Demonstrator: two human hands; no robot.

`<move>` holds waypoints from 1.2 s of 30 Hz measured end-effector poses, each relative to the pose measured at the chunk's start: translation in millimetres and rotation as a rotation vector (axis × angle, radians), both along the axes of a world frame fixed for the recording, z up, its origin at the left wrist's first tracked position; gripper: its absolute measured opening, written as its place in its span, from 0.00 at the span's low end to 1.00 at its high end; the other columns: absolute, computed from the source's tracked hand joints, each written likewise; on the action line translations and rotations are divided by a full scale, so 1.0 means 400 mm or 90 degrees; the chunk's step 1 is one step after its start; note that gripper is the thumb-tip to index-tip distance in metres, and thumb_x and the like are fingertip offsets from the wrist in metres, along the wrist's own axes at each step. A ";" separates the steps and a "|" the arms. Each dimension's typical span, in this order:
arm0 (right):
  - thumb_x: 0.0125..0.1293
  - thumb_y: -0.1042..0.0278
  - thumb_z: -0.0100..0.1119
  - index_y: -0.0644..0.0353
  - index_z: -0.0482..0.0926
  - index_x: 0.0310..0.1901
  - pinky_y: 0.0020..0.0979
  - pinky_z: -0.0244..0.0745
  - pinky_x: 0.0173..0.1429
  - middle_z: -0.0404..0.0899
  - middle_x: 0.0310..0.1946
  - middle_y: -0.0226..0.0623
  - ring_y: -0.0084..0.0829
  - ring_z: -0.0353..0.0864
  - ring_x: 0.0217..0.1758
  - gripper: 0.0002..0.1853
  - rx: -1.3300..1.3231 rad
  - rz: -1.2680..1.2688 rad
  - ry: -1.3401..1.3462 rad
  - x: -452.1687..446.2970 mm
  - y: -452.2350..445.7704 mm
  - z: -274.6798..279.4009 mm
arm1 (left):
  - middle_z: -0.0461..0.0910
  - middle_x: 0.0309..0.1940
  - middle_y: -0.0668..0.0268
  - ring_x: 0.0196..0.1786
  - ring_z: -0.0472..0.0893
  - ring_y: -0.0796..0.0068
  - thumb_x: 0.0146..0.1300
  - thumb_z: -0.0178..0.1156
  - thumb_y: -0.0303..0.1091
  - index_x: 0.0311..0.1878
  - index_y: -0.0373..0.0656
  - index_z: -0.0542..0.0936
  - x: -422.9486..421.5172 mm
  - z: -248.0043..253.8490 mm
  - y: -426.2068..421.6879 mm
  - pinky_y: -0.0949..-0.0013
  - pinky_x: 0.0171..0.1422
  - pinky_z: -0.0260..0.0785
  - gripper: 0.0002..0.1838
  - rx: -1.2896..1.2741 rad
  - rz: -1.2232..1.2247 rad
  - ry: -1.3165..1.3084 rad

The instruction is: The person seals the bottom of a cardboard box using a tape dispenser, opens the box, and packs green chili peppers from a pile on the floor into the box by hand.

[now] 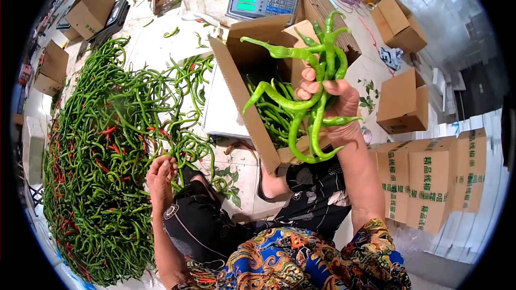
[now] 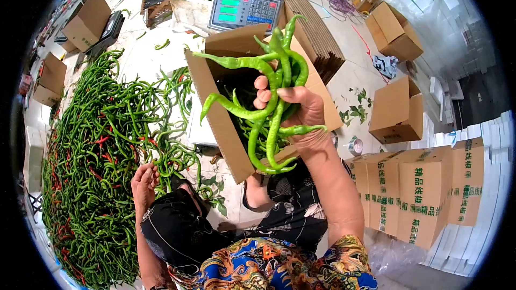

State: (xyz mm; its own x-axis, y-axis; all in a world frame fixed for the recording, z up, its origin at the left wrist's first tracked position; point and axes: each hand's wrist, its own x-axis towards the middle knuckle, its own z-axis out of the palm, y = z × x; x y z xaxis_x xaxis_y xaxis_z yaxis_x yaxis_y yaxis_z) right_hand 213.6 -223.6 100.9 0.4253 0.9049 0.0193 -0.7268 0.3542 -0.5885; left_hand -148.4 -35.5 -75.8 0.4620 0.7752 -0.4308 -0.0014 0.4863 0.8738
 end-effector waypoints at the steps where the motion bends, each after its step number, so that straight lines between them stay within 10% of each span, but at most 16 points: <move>1: 0.54 0.74 0.60 0.62 0.68 0.60 0.32 0.69 0.47 0.74 0.43 0.38 0.26 0.75 0.38 0.29 -0.005 -0.021 -0.004 0.005 -0.008 0.005 | 0.82 0.41 0.64 0.38 0.80 0.78 0.69 0.56 0.31 0.50 0.36 0.78 -0.009 -0.017 0.000 0.77 0.44 0.72 0.11 -0.010 0.001 0.002; 18: 0.69 0.66 0.51 0.72 0.67 0.58 0.26 0.68 0.38 0.71 0.34 0.35 0.23 0.71 0.32 0.21 0.142 0.038 0.143 0.090 -0.035 -0.040 | 0.81 0.39 0.62 0.35 0.79 0.78 0.68 0.55 0.29 0.50 0.34 0.77 0.035 -0.105 -0.011 0.77 0.37 0.70 0.11 -0.037 -0.042 0.041; 26: 0.72 0.57 0.53 0.63 0.68 0.34 0.23 0.65 0.35 0.65 0.24 0.27 0.19 0.66 0.26 0.16 0.060 0.039 0.119 0.074 -0.041 -0.035 | 0.79 0.37 0.65 0.37 0.76 0.80 0.68 0.55 0.30 0.48 0.34 0.76 0.147 0.048 0.005 0.78 0.41 0.67 0.10 0.046 -0.098 0.034; 28: 0.72 0.59 0.52 0.69 0.67 0.55 0.24 0.67 0.37 0.68 0.29 0.29 0.20 0.68 0.28 0.21 0.111 0.068 0.149 0.097 -0.045 -0.057 | 0.79 0.37 0.65 0.38 0.76 0.80 0.68 0.55 0.30 0.48 0.34 0.76 0.147 0.040 0.007 0.78 0.41 0.67 0.10 0.041 -0.100 0.028; 36: 0.72 0.57 0.51 0.72 0.64 0.61 0.24 0.69 0.35 0.68 0.30 0.33 0.21 0.70 0.28 0.26 0.080 0.059 0.211 0.087 -0.036 -0.059 | 0.80 0.38 0.63 0.38 0.79 0.77 0.68 0.55 0.29 0.49 0.34 0.77 0.112 -0.037 0.002 0.77 0.40 0.68 0.11 -0.006 -0.107 0.017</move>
State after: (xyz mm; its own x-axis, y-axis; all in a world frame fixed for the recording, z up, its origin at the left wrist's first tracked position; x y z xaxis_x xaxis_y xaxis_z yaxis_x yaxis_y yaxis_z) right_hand 248.4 -238.2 77.3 0.3428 0.9394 0.0078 -0.9035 0.3319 -0.2712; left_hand -103.7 -34.6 -90.5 0.5732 0.6836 -0.4517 0.1036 0.4864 0.8676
